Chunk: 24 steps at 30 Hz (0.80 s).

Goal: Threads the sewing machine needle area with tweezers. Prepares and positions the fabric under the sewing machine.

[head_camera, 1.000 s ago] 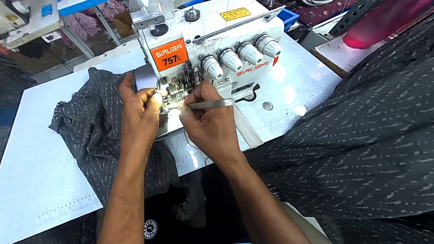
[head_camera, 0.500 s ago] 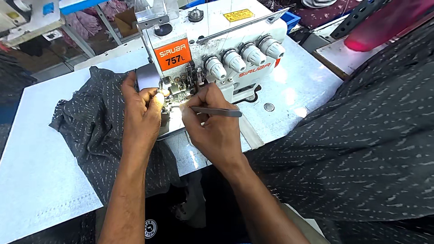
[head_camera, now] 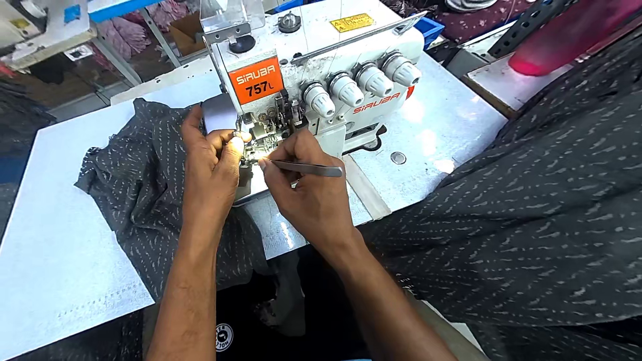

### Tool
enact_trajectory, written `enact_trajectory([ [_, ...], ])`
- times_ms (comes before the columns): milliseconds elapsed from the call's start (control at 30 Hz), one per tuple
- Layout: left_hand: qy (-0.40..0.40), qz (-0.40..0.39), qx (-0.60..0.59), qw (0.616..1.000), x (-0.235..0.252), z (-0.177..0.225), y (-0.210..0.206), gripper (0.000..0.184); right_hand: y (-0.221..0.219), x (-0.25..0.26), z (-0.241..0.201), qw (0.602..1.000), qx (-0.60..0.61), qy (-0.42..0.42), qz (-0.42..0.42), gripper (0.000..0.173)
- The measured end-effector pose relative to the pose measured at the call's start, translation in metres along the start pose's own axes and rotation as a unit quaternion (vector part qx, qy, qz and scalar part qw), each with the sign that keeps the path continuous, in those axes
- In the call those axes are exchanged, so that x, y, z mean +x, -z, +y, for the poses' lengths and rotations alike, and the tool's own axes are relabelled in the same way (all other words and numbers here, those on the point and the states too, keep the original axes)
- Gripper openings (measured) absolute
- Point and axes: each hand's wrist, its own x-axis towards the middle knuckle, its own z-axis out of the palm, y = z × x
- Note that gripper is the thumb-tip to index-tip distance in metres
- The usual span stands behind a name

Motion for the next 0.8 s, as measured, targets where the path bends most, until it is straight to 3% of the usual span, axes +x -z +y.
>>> enact_trajectory([
  [133, 0.005, 0.001, 0.008, 1.000, 0.000, 0.000, 0.000, 0.066, 0.001, 0.003, 0.006, 0.999, 0.037, 0.006, 0.025, 0.013],
  [300, 0.006, -0.001, 0.002, 1.000, 0.000, 0.000, 0.000, 0.065, 0.006, -0.003, -0.003, 0.999, 0.003, -0.016, -0.028, 0.015],
  [433, 0.005, -0.001, 0.001, 1.000, -0.001, 0.000, 0.000, 0.066, 0.002, -0.001, 0.001, 1.000, -0.003, -0.013, 0.008, 0.012],
  [667, 0.004, -0.001, -0.002, 1.000, 0.000, 0.000, -0.002, 0.064, 0.009, 0.009, 0.005, 0.998, 0.035, -0.017, -0.040, 0.013],
  [800, 0.004, 0.000, 0.003, 1.000, -0.001, 0.001, 0.000, 0.065, 0.012, 0.008, 0.007, 0.999, 0.040, -0.028, -0.015, 0.011],
])
